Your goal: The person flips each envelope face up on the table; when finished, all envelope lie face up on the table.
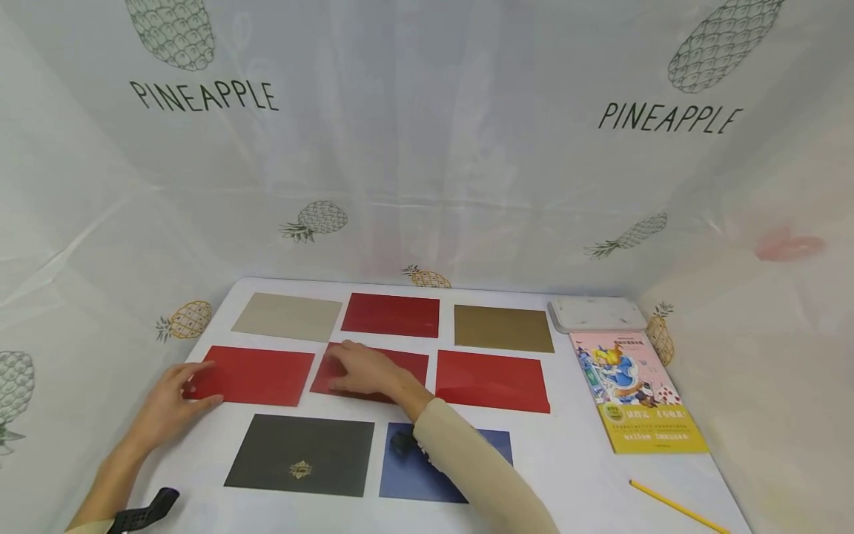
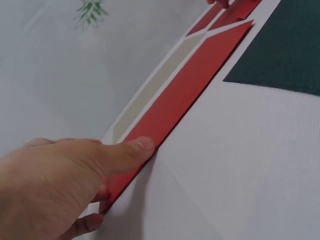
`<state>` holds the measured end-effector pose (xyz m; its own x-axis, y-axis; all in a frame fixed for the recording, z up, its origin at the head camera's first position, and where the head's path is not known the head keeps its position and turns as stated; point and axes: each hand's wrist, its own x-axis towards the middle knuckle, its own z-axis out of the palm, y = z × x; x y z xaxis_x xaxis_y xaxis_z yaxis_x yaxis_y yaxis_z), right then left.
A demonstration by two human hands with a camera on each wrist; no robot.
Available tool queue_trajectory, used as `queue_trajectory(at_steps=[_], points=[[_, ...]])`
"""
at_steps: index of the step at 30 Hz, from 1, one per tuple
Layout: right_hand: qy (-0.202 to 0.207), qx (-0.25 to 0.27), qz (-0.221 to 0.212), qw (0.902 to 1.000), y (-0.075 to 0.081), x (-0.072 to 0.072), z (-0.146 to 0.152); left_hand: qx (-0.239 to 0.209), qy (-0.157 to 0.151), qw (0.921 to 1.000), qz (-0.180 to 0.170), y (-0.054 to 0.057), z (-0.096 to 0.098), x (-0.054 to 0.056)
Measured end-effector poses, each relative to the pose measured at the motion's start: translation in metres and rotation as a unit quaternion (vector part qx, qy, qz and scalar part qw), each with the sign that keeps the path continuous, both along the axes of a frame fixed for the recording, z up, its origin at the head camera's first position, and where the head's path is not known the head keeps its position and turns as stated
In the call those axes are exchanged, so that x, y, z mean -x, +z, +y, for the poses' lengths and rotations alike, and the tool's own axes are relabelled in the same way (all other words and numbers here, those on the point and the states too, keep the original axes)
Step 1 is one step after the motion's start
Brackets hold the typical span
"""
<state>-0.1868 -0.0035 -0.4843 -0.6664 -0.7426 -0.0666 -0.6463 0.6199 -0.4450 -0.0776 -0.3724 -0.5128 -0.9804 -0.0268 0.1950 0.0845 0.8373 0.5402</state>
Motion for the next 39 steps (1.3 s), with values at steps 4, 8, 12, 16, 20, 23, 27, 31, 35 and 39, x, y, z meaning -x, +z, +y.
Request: queue_trajectory(at_steps=[4,8,12,16,20,23,27,31,35,39], points=[[-0.002,-0.023,0.005,0.9997,-0.005,0.003,-0.01,0.006,0.011,0.9997,-0.02,-0.005,-0.005,0.0],[0.005,-0.043,0.016,0.9989,-0.009,0.005,-0.014,0.012,0.01,0.9994,-0.031,-0.005,-0.006,0.002],[0.009,-0.056,0.039,0.9976,-0.01,0.004,-0.017,0.023,0.015,0.9985,-0.048,-0.002,-0.004,0.001],[0.013,-0.069,0.058,0.9959,-0.01,0.003,-0.018,0.034,0.018,0.9977,-0.056,0.0,-0.003,0.0],[0.008,-0.075,0.064,0.9951,-0.009,0.003,-0.018,0.035,0.017,0.998,-0.05,0.0,-0.004,0.0],[0.006,-0.078,0.064,0.9949,-0.007,0.002,-0.016,0.035,0.016,0.9983,-0.044,0.0,-0.005,-0.001],[0.007,-0.089,0.078,0.9929,-0.004,0.002,-0.015,0.036,0.017,0.9981,-0.047,0.001,-0.005,-0.001],[0.015,-0.084,0.101,0.9912,-0.002,0.002,-0.02,0.047,0.027,0.9973,-0.049,0.004,-0.004,-0.002],[0.045,-0.08,0.109,0.9897,-0.004,-0.002,-0.03,0.065,0.045,0.9954,-0.054,0.004,-0.003,-0.004],[0.059,-0.099,0.122,0.9859,-0.004,-0.007,-0.035,0.074,0.063,0.9929,-0.068,0.005,-0.003,-0.006]])
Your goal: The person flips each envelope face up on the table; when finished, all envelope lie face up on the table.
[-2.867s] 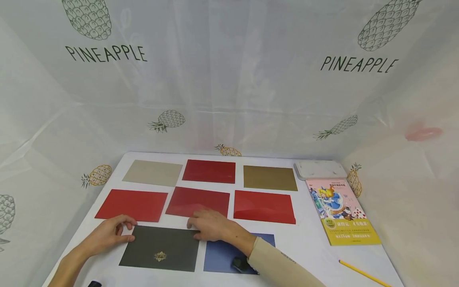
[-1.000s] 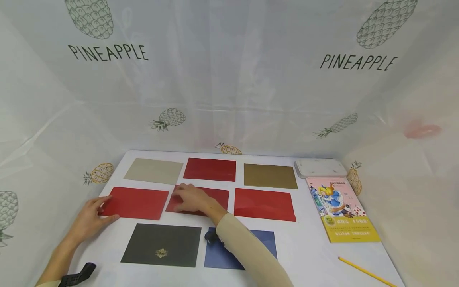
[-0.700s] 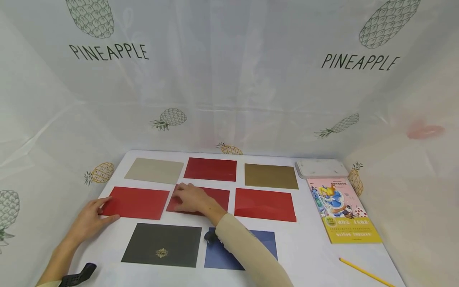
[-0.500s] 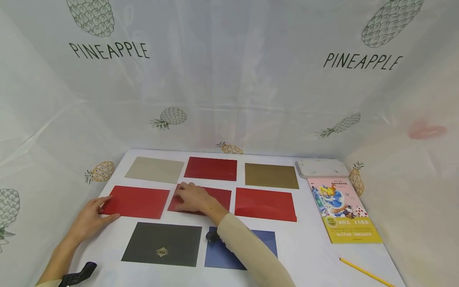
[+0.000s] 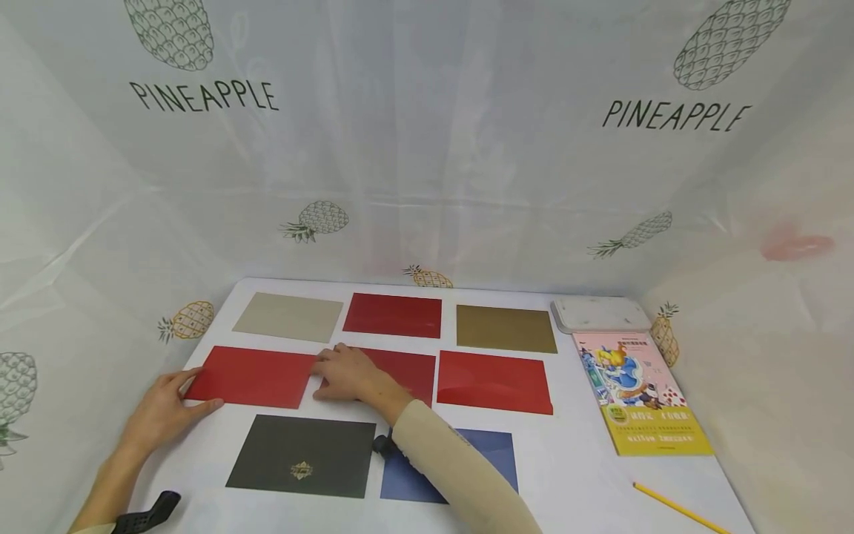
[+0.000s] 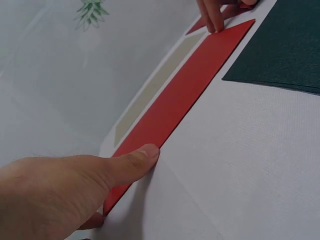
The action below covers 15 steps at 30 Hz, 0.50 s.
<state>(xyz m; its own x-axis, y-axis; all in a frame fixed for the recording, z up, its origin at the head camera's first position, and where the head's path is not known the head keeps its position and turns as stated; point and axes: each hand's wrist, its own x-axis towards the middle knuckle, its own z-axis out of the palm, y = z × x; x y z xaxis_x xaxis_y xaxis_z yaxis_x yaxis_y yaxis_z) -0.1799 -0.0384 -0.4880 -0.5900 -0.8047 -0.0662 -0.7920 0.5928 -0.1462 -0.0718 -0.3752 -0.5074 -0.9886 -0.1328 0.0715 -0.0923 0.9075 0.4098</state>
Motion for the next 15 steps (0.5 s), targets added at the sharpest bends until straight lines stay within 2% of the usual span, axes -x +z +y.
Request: queue_trajectory(at_steps=[7,15], points=[[0.008,-0.007,0.021,0.9997,0.0,-0.0042,-0.0068,0.002,0.04,0.999,-0.021,0.0002,-0.0013,-0.0023],[0.013,-0.01,0.031,0.9994,-0.0004,-0.0059,-0.0107,-0.021,0.02,0.9996,-0.005,-0.0011,-0.0028,0.0]])
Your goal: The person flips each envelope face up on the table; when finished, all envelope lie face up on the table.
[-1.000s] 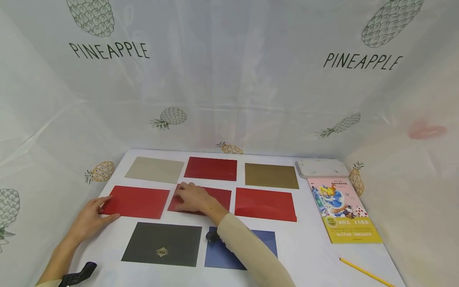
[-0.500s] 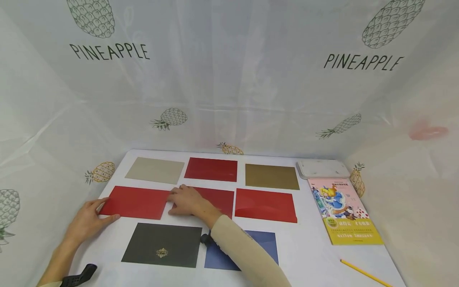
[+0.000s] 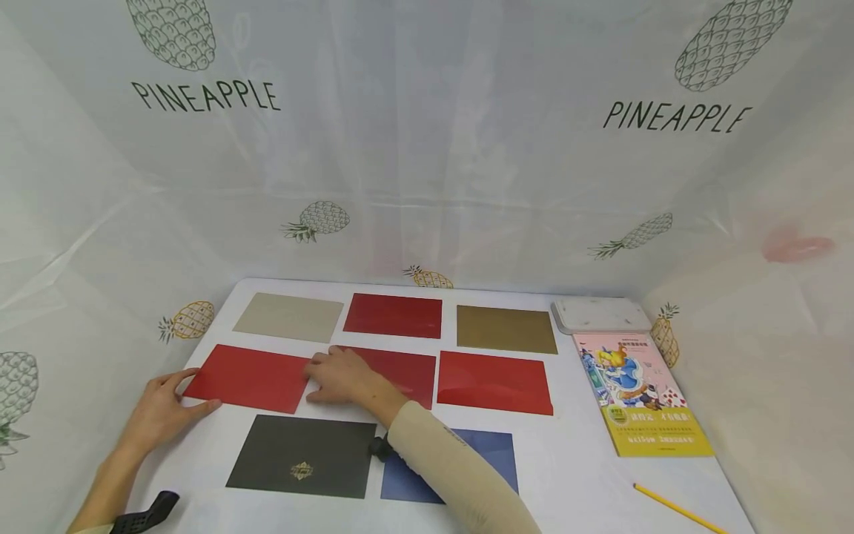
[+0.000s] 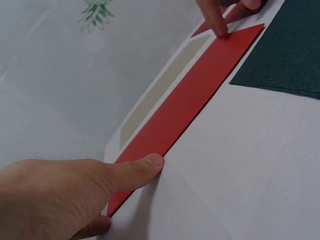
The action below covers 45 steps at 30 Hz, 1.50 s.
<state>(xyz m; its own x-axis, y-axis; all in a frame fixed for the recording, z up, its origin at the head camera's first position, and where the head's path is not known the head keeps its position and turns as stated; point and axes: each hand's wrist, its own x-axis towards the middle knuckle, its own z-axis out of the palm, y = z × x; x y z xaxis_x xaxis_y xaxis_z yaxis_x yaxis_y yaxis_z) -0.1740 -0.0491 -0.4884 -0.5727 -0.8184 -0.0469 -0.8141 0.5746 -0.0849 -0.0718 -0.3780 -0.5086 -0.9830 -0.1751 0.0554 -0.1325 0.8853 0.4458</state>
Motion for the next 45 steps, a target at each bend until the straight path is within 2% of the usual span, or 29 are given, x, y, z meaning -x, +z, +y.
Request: queue_trajectory(at_steps=[5,9,12,20,31,38,45], points=[[0.0,0.004,-0.012,0.9999,-0.001,-0.001,0.0,-0.014,-0.001,0.9997,-0.021,0.003,0.0,-0.001],[0.003,0.005,-0.013,0.9999,-0.001,-0.001,-0.001,-0.017,-0.002,0.9996,-0.025,0.005,0.001,0.0],[0.002,0.003,-0.011,0.9999,-0.001,-0.001,-0.001,-0.02,-0.003,0.9996,-0.018,0.005,0.003,-0.001],[0.002,0.006,-0.015,0.9999,-0.004,-0.001,-0.003,-0.027,-0.012,0.999,0.033,0.002,0.003,-0.003],[0.001,0.01,-0.025,0.9996,-0.001,-0.006,-0.006,-0.034,-0.016,0.999,0.025,0.006,-0.004,-0.006],[0.003,0.018,-0.027,0.9995,-0.001,-0.009,-0.009,-0.033,-0.02,0.9967,0.071,0.007,-0.008,-0.01],[0.008,0.042,-0.015,0.999,-0.002,-0.009,-0.009,-0.03,-0.011,0.9924,0.118,0.011,-0.007,-0.012]])
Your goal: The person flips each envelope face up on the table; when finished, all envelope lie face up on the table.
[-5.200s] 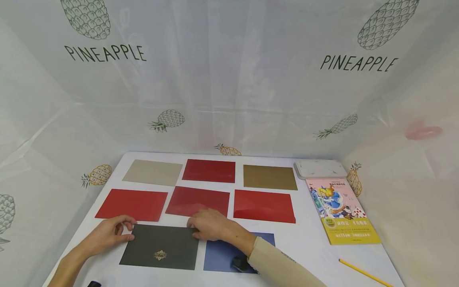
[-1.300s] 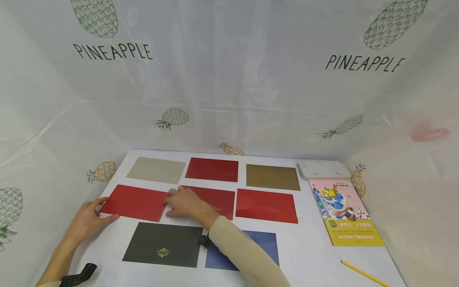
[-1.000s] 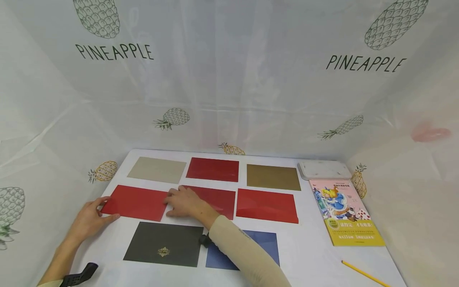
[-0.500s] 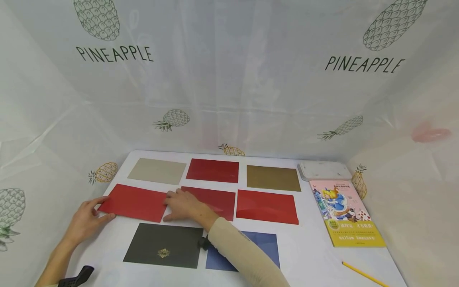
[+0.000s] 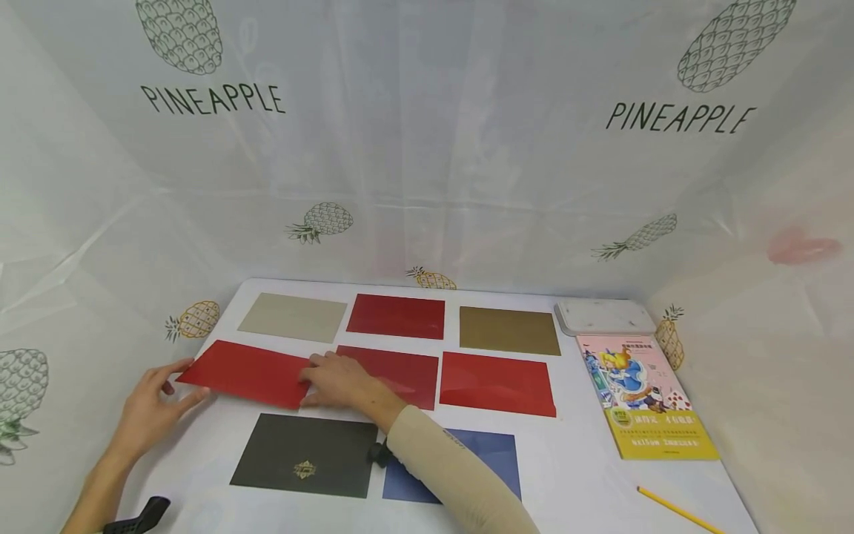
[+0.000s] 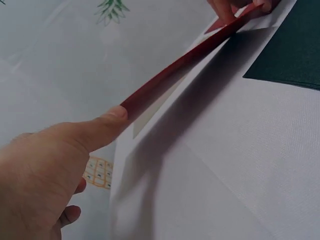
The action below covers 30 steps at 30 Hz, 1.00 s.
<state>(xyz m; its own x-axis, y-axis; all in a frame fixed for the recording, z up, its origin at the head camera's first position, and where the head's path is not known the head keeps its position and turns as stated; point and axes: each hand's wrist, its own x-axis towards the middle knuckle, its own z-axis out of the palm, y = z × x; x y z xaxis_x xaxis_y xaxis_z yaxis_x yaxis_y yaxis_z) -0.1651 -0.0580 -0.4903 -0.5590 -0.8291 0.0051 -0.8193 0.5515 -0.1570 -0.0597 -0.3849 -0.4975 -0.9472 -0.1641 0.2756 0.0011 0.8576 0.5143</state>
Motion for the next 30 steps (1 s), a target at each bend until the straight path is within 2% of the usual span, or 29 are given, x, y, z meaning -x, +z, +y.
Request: queue_trajectory(at_steps=[11,20,24,27,30], points=[[0.012,0.027,-0.022,0.9993,0.005,-0.001,0.002,-0.006,0.024,0.9995,0.019,0.003,0.001,0.001],[0.039,0.078,-0.005,0.9962,0.015,0.001,0.004,-0.032,0.044,0.9975,0.045,0.004,0.006,0.004],[0.034,0.113,-0.024,0.9927,0.023,0.005,0.006,-0.057,0.073,0.9913,0.093,0.005,0.009,0.008],[0.024,0.144,-0.061,0.9874,0.029,0.009,0.008,-0.088,0.09,0.982,0.141,0.007,0.009,0.011],[0.003,0.178,-0.1,0.979,0.035,0.012,0.01,-0.111,0.1,0.975,0.165,0.007,0.01,0.017]])
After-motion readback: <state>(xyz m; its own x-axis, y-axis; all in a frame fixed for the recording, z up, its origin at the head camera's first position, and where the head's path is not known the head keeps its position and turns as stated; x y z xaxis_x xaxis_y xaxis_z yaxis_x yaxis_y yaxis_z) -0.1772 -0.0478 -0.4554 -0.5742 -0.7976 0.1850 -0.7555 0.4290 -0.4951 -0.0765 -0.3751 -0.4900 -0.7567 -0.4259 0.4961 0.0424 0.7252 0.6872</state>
